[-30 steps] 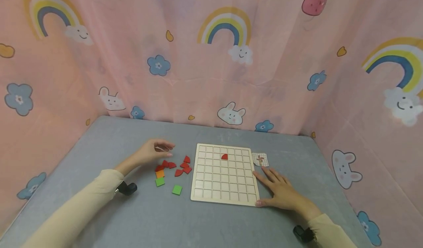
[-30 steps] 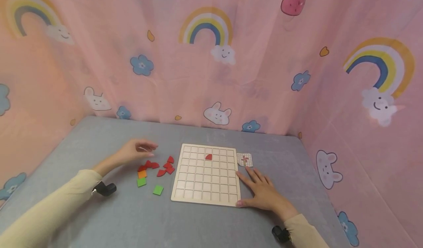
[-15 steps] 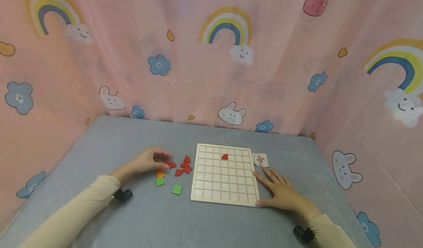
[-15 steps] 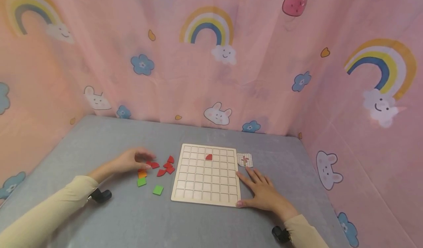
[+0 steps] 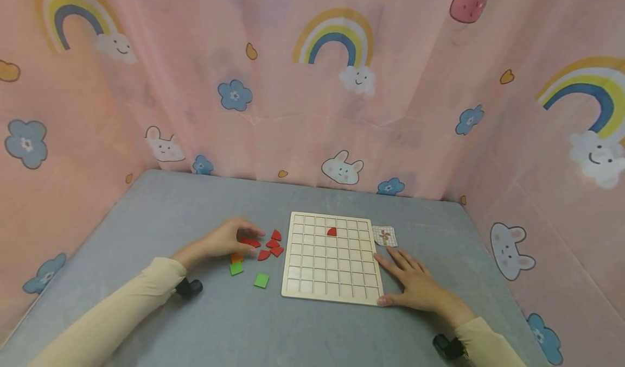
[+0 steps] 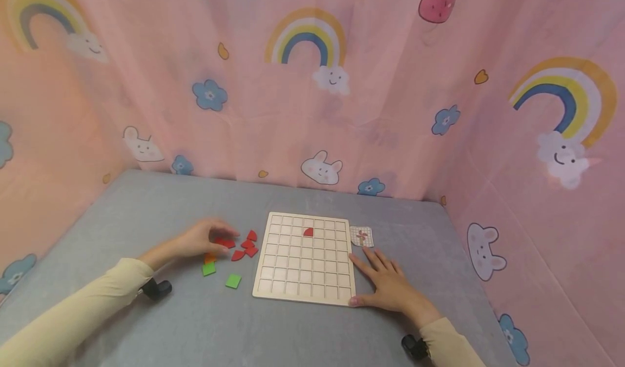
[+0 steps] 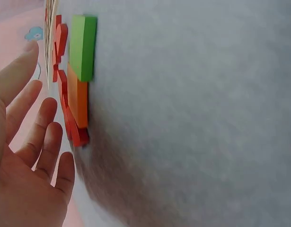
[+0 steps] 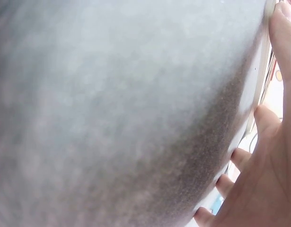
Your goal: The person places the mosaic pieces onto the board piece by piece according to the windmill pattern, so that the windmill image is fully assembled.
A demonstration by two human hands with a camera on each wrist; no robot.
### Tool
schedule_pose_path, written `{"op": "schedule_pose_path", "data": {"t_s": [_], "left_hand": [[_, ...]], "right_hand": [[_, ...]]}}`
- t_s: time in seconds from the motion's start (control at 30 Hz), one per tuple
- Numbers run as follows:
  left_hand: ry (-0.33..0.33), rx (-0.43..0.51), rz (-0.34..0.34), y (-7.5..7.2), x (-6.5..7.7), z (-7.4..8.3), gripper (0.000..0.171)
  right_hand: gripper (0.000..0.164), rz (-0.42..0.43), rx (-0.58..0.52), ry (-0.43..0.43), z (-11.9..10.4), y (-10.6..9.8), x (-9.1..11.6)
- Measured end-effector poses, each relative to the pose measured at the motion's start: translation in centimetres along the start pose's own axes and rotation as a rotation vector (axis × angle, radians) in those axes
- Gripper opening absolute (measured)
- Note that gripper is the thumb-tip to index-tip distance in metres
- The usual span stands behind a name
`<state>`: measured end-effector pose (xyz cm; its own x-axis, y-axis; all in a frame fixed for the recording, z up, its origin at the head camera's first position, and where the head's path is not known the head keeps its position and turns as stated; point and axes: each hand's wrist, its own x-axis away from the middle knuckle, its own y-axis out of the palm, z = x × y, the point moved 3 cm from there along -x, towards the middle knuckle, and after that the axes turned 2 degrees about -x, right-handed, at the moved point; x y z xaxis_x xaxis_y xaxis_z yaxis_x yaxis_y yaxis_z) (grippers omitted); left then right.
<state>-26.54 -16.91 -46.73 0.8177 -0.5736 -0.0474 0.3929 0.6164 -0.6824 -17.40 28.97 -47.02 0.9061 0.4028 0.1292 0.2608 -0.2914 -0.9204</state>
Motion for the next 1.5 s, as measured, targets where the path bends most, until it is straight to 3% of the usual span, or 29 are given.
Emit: {"op": "schedule_pose_path", "data": {"t_s": [0.23, 0.63, 1.5], "left_hand": [[0.009, 0.005, -0.023, 0.7, -0.8, 0.5, 0.039], [0.101, -0.049, -0.038, 1.3, -1.7, 0.7, 0.032], [0.095, -0.120, -0.047, 1.5, -3.0, 0.2, 0.030]], "right_hand": [[0.107, 0.000, 0.026, -0.010, -0.2, -0.1, 0.1], [0.107, 0.003, 0.027, -0.013, -0.2, -0.1, 0.0], [0.107, 0.002, 0.010, 0.002, 0.0, 0.0, 0.0]]}}
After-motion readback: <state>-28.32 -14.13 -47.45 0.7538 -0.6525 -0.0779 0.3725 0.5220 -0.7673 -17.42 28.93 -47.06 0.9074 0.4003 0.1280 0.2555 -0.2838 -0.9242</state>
